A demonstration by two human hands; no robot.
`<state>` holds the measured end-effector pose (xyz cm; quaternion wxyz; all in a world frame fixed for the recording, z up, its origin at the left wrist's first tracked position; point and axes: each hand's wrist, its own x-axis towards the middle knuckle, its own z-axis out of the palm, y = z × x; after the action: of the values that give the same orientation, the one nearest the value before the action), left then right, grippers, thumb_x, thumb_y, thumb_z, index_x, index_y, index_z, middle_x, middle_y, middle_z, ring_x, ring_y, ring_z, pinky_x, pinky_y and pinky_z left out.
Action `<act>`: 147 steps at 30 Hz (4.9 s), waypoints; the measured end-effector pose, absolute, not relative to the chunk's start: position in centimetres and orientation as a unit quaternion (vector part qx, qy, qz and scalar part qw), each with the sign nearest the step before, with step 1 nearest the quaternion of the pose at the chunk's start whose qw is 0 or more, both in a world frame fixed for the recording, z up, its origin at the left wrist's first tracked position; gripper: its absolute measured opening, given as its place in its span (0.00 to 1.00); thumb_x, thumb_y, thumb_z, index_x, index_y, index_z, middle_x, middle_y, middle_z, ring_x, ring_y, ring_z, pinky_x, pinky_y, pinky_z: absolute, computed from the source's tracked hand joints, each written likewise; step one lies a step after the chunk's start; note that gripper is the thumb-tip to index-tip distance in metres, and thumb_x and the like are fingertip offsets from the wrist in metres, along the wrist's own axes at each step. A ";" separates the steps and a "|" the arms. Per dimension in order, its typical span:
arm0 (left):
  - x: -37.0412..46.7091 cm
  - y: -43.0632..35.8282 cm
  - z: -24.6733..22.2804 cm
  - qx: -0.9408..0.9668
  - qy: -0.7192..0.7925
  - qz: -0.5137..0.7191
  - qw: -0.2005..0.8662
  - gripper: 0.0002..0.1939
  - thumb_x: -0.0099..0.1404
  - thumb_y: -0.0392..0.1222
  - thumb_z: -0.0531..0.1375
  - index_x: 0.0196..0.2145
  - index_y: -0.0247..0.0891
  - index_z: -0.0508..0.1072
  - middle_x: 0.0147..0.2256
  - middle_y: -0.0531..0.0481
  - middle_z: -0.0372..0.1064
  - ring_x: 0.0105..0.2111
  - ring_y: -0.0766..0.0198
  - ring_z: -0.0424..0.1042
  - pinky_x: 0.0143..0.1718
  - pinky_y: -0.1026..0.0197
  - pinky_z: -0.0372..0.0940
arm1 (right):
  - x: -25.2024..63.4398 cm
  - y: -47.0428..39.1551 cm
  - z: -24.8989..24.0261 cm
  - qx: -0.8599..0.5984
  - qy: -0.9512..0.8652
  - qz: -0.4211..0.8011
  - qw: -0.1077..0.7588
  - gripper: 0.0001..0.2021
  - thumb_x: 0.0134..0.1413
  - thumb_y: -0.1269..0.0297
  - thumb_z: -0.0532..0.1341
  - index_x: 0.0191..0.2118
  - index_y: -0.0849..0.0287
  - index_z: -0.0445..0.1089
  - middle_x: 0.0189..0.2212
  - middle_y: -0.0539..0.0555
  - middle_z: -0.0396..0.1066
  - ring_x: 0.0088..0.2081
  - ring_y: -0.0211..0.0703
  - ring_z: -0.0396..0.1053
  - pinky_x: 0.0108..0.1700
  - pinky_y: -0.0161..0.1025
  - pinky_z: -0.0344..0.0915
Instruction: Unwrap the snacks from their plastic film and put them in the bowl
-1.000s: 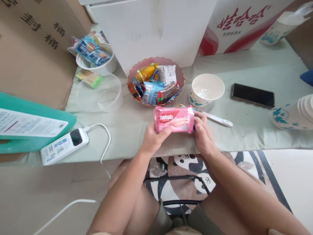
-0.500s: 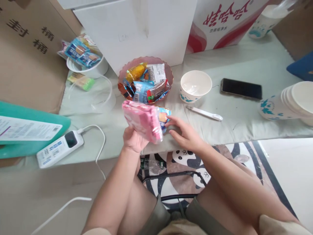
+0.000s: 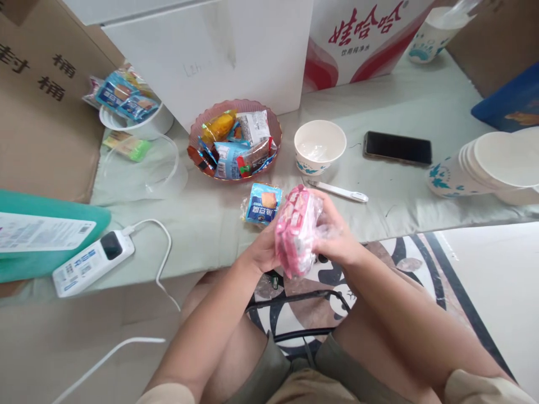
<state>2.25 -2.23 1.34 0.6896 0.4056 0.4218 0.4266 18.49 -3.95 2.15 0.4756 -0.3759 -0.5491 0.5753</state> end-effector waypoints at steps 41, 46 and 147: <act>1.7 -2.2 -1.1 0.650 0.439 0.482 0.391 0.11 0.68 0.47 0.63 0.46 0.44 0.71 0.47 0.46 0.73 0.51 0.55 0.73 0.56 0.52 0.67 | 23.5 -3.6 2.4 -0.709 -0.572 0.243 0.333 0.08 0.61 0.56 0.60 0.39 0.54 0.68 0.27 0.49 0.71 0.25 0.40 0.66 0.29 0.39 0.61; 2.4 -1.5 -2.0 0.680 0.452 0.480 0.320 0.25 0.65 0.42 0.65 0.58 0.43 0.65 0.54 0.44 0.71 0.53 0.55 0.73 0.55 0.53 0.70 | 22.4 -4.8 3.4 -0.643 -0.551 0.359 0.392 0.10 0.62 0.55 0.62 0.43 0.55 0.68 0.29 0.49 0.73 0.21 0.35 0.66 0.23 0.35 0.61; -3.5 -1.8 1.6 0.782 0.527 0.322 0.082 0.08 0.62 0.38 0.63 0.25 0.42 0.70 0.23 0.55 0.68 0.24 0.64 0.69 0.28 0.61 0.64 | 22.5 -4.2 2.5 -0.719 -0.677 0.027 0.156 0.13 0.63 0.56 0.57 0.44 0.55 0.76 0.21 0.51 0.70 0.20 0.39 0.57 0.26 0.38 0.45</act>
<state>-3.49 -1.84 1.63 0.0820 0.7819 0.5275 0.3220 22.46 -4.24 2.50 0.1560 -0.7191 -0.6766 0.0271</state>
